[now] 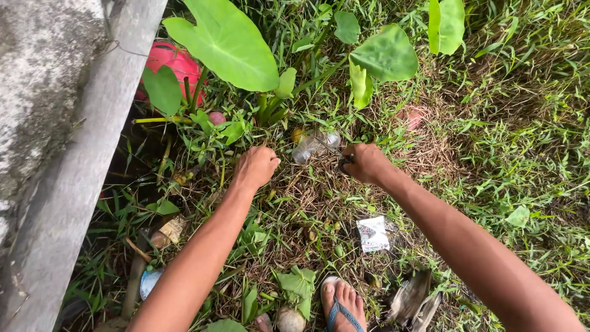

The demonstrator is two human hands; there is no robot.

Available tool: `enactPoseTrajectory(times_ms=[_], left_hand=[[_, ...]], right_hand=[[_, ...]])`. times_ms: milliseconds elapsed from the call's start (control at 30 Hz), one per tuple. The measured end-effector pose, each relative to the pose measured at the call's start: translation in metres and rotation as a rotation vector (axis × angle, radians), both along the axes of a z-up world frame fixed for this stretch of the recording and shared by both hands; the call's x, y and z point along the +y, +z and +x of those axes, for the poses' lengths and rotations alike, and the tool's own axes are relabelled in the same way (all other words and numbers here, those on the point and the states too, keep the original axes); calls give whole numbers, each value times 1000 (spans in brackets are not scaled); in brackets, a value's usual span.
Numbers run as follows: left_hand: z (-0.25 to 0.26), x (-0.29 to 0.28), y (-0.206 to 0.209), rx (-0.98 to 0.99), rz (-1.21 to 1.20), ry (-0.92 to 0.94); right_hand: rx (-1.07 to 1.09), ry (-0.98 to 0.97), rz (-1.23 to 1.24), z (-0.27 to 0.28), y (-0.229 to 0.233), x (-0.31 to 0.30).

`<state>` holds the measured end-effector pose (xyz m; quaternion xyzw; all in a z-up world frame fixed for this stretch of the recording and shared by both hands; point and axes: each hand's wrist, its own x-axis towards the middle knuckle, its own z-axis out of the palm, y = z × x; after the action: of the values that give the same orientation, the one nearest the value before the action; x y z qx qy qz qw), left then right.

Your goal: Cutting plant stems and weeds using a pair of scissors in an outdoor garden area

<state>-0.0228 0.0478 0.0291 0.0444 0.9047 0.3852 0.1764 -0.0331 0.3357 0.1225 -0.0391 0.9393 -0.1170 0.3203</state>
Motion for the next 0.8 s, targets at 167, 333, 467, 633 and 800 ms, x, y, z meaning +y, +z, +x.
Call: enactPoseTrajectory(times_ms=[167, 333, 467, 633, 800], left_hand=[[-41, 40, -32, 25, -7, 41], [-82, 75, -68, -3, -78, 79], [-106, 96, -106, -86, -66, 192], [-111, 101, -135, -105, -131, 213], [-94, 94, -77, 26, -92, 86]], right_hand=[[-68, -72, -87, -9, -15, 6], [-126, -119, -95, -15, -6, 10], [-176, -107, -13, -14, -3, 12], [-107, -31, 94, -17, -25, 10], [-56, 111, 249, -29, -45, -17]])
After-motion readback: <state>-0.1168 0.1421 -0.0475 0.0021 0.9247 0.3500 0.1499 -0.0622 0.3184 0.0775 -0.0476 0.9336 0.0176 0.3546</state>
